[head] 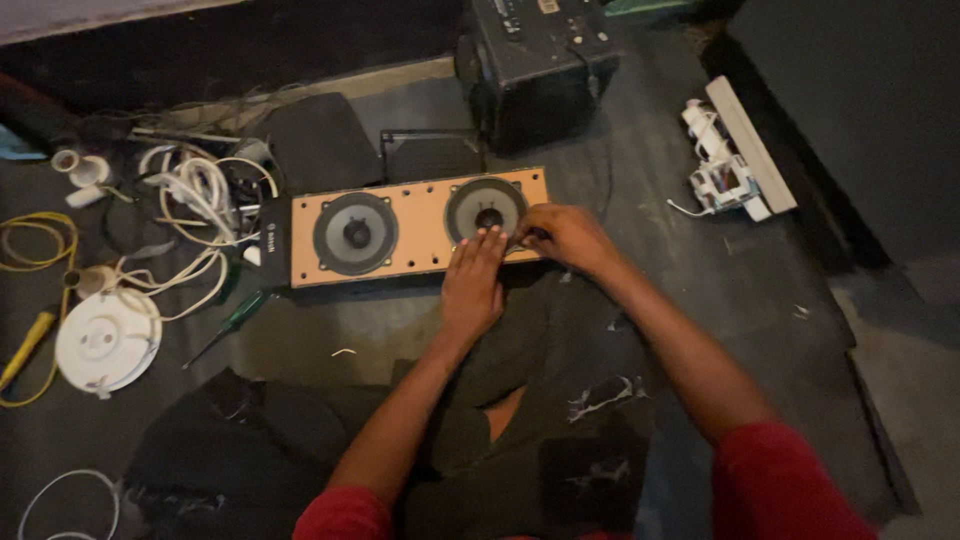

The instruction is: The person is repairing a speaker by removing a speaker cone, adjusting internal components with a screwdriver, and reattaching the cone. They also connect wires to the speaker terminals.

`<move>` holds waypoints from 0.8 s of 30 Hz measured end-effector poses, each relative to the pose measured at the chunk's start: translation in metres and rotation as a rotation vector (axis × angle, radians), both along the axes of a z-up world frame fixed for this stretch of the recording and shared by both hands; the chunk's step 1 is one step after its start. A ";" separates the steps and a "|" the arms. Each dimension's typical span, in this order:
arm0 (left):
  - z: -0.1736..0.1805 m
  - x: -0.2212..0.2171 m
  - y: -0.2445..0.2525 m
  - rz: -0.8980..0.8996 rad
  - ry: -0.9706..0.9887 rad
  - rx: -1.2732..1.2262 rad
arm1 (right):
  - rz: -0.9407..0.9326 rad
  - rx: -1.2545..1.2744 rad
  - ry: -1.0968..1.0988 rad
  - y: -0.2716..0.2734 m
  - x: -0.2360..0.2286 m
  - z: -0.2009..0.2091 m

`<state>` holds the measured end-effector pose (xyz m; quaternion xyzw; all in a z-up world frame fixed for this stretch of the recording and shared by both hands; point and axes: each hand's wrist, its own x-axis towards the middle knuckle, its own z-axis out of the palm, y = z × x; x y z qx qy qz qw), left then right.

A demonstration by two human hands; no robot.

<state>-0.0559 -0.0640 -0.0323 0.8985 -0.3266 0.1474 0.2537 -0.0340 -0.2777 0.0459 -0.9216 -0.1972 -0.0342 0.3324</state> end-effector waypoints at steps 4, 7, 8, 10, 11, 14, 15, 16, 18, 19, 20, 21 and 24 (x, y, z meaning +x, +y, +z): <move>-0.004 -0.003 0.003 -0.001 -0.079 -0.005 | -0.003 -0.025 0.001 0.001 -0.001 -0.003; -0.001 -0.003 0.005 -0.020 -0.053 -0.022 | 0.014 -0.080 -0.032 0.003 0.000 -0.001; -0.001 -0.002 0.004 -0.023 -0.052 -0.017 | 0.033 -0.111 -0.079 0.002 0.000 0.001; 0.000 -0.003 0.002 -0.024 -0.053 -0.011 | 0.030 -0.113 -0.081 0.000 -0.003 0.003; -0.001 -0.003 0.002 -0.019 -0.058 -0.010 | 0.032 -0.113 -0.081 0.001 -0.003 0.004; -0.002 -0.003 0.004 -0.015 -0.050 -0.005 | 0.028 -0.099 -0.061 0.004 -0.005 0.006; -0.003 -0.003 0.003 -0.016 -0.045 -0.005 | 0.028 -0.114 -0.054 0.005 -0.005 0.006; -0.004 -0.003 0.002 -0.016 -0.042 -0.001 | 0.029 -0.129 -0.047 0.006 -0.005 0.006; -0.004 -0.001 0.001 -0.014 -0.040 0.007 | 0.025 -0.163 -0.037 0.006 -0.004 0.007; -0.004 -0.001 0.001 -0.011 -0.047 0.010 | 0.022 -0.182 -0.032 0.007 -0.004 0.007; -0.004 -0.001 0.001 -0.008 -0.054 0.014 | 0.019 -0.201 -0.027 0.007 -0.004 0.006; -0.004 -0.001 0.002 -0.006 -0.062 0.017 | 0.038 -0.238 -0.057 0.007 -0.004 0.005; -0.002 -0.003 0.003 -0.020 -0.033 -0.007 | 0.081 -0.359 -0.124 0.007 -0.002 0.003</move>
